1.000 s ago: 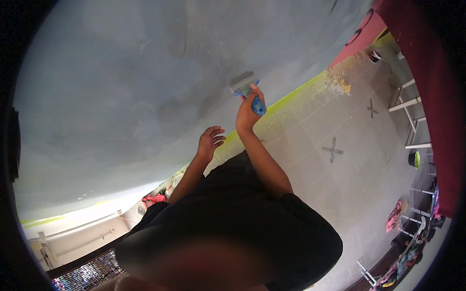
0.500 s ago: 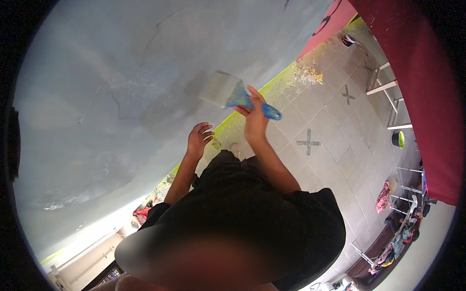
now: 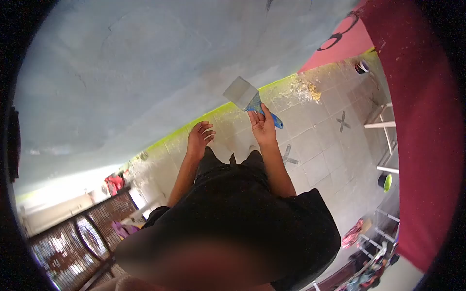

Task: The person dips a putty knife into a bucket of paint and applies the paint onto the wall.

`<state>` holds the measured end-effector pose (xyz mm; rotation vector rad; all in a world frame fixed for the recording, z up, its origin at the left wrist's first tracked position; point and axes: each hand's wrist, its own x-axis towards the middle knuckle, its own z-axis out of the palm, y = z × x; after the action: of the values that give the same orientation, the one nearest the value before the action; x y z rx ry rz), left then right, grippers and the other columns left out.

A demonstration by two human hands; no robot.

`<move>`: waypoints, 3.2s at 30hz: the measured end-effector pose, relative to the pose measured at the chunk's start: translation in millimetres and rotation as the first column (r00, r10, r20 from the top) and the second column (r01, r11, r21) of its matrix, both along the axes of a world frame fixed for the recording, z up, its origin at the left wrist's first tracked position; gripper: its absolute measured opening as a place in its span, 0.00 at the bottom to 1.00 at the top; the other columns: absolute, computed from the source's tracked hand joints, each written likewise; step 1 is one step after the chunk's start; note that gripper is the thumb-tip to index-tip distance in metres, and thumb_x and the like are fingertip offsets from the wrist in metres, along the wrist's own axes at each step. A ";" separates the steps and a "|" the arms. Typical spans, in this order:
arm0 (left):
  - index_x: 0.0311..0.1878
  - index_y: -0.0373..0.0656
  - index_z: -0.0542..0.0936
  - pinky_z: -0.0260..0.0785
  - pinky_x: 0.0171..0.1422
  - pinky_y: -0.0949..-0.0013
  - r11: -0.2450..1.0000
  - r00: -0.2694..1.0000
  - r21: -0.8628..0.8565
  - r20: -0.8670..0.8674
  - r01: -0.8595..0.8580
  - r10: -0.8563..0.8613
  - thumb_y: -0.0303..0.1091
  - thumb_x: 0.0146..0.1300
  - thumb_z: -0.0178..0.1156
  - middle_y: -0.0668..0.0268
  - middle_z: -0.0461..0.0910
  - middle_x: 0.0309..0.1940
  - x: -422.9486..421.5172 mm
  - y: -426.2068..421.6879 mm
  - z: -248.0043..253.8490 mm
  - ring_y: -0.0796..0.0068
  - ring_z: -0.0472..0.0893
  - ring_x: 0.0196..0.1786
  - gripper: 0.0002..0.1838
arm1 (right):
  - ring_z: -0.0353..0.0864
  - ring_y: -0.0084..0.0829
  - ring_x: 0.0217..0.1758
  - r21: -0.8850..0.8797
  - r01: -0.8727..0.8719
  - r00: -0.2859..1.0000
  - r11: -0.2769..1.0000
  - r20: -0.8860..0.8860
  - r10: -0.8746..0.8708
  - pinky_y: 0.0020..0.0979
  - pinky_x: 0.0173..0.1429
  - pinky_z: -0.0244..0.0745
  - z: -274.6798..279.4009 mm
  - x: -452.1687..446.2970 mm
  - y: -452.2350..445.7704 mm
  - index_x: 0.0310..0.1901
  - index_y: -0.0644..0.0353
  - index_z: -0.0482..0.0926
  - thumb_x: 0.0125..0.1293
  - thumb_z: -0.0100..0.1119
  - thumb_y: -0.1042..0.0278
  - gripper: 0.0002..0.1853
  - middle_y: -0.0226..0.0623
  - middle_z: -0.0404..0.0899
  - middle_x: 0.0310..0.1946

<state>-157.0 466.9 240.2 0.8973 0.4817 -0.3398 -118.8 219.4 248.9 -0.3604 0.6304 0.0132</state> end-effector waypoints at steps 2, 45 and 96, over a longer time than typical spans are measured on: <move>0.51 0.43 0.75 0.71 0.51 0.64 0.995 0.995 -0.016 -0.033 -0.098 0.097 0.43 0.72 0.45 0.64 0.80 0.45 -28.6 -27.1 -1.1 0.67 0.80 0.44 0.16 | 0.83 0.34 0.40 0.014 -0.154 0.988 0.988 -0.011 0.154 0.34 0.51 0.84 -11.8 -5.4 -36.9 0.43 0.59 0.77 0.63 0.64 0.68 0.10 0.39 0.82 0.35; 0.68 0.50 0.57 0.69 0.54 0.59 0.529 0.536 0.167 -0.004 -0.832 0.844 0.49 0.71 0.45 0.61 0.75 0.55 -681.2 -78.8 -23.0 0.62 0.77 0.47 0.26 | 0.83 0.26 0.37 -0.105 -0.543 0.837 0.833 0.019 0.547 0.27 0.38 0.82 14.0 -505.4 -139.9 0.38 0.55 0.77 0.60 0.66 0.69 0.07 0.33 0.83 0.34; 0.39 0.38 0.74 0.66 0.31 0.75 0.468 0.490 0.144 0.266 -0.872 0.830 0.53 0.73 0.49 0.58 0.84 0.41 -789.0 -8.3 33.9 0.77 0.77 0.24 0.23 | 0.81 0.50 0.46 -0.772 0.395 0.209 -0.498 -0.452 0.867 0.43 0.51 0.76 39.1 -657.4 341.8 0.39 0.65 0.81 0.48 0.66 0.66 0.16 0.52 0.82 0.39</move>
<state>-946.0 458.6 274.2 0.8126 0.7827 0.7675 -776.2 561.1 288.1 -2.3952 -1.0910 0.3514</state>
